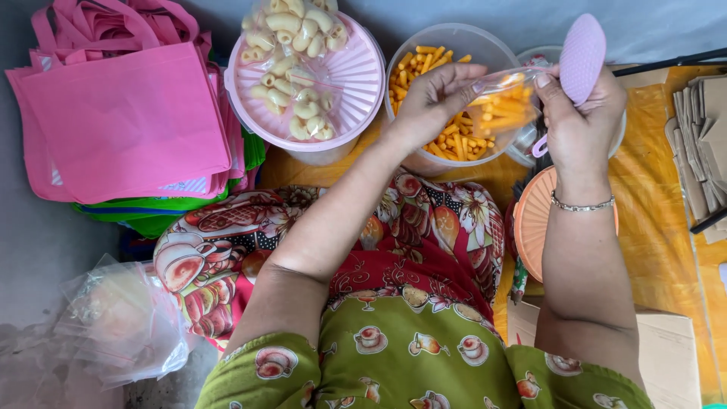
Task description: The person scoops orange snack sticks from a container into small clear plastic bags using a pink scoop, then seals the bags. Later, the person scoops colorful candies from a red bowl into another small bag and seals it.
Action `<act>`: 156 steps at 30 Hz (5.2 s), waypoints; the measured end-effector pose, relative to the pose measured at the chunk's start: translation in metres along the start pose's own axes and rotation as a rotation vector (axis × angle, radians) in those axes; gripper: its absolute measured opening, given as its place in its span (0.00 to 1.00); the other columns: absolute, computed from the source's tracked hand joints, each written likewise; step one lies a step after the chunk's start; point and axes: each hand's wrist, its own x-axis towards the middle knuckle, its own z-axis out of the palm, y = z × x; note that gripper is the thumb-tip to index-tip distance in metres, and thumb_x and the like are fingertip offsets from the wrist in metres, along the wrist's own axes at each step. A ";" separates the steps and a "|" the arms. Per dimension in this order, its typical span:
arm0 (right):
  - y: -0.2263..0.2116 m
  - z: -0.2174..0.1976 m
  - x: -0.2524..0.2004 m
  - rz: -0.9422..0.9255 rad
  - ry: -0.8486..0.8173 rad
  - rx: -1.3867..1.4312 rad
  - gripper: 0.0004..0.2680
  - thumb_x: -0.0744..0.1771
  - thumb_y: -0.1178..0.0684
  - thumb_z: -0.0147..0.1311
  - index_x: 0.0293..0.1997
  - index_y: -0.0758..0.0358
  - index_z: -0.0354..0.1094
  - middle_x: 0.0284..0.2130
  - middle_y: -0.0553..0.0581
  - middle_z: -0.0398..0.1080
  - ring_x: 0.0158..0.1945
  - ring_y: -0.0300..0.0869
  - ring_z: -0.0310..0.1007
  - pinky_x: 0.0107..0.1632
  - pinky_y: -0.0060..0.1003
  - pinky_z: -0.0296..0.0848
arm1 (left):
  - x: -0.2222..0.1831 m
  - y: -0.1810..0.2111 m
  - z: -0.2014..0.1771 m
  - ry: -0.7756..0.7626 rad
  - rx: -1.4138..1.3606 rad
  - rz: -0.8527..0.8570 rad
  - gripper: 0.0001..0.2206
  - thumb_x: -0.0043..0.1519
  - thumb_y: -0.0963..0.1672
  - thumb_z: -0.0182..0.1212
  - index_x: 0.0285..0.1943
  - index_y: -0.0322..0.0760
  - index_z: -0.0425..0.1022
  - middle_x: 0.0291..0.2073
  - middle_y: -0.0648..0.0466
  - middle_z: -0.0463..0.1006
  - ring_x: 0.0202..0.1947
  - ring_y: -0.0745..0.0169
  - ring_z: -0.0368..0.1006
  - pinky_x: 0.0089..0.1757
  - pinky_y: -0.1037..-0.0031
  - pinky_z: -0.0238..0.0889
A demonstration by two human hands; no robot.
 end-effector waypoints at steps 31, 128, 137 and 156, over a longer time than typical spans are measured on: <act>-0.050 -0.032 -0.042 -0.455 -0.249 -0.018 0.03 0.63 0.65 0.58 0.31 0.72 0.67 0.25 0.64 0.63 0.31 0.50 0.65 0.35 0.36 0.59 | -0.058 0.036 0.047 -0.178 0.068 0.116 0.15 0.49 0.41 0.65 0.41 0.36 0.65 0.29 0.53 0.73 0.33 0.67 0.68 0.39 0.69 0.64; 0.013 0.037 -0.015 -0.224 -0.290 -0.734 0.07 0.67 0.51 0.48 0.34 0.62 0.68 0.22 0.63 0.68 0.26 0.57 0.65 0.27 0.45 0.59 | -0.187 0.070 -0.078 0.334 -0.105 0.132 0.15 0.52 0.40 0.60 0.45 0.37 0.61 0.38 0.56 0.71 0.37 0.72 0.67 0.41 0.81 0.63; 0.059 0.081 0.060 -0.355 -0.248 -0.735 0.06 0.61 0.65 0.42 0.29 0.66 0.68 0.23 0.61 0.68 0.25 0.54 0.66 0.23 0.45 0.60 | -0.185 0.069 -0.081 0.326 -0.119 0.115 0.15 0.52 0.39 0.59 0.46 0.37 0.62 0.39 0.55 0.71 0.39 0.70 0.68 0.41 0.80 0.65; 0.063 0.063 0.026 0.025 -0.388 -1.129 0.15 0.60 0.47 0.51 0.50 0.54 0.64 0.39 0.64 0.64 0.43 0.56 0.63 0.40 0.48 0.62 | -0.152 0.042 -0.043 0.101 -0.121 0.086 0.19 0.50 0.40 0.61 0.49 0.37 0.60 0.37 0.56 0.71 0.37 0.72 0.67 0.41 0.80 0.65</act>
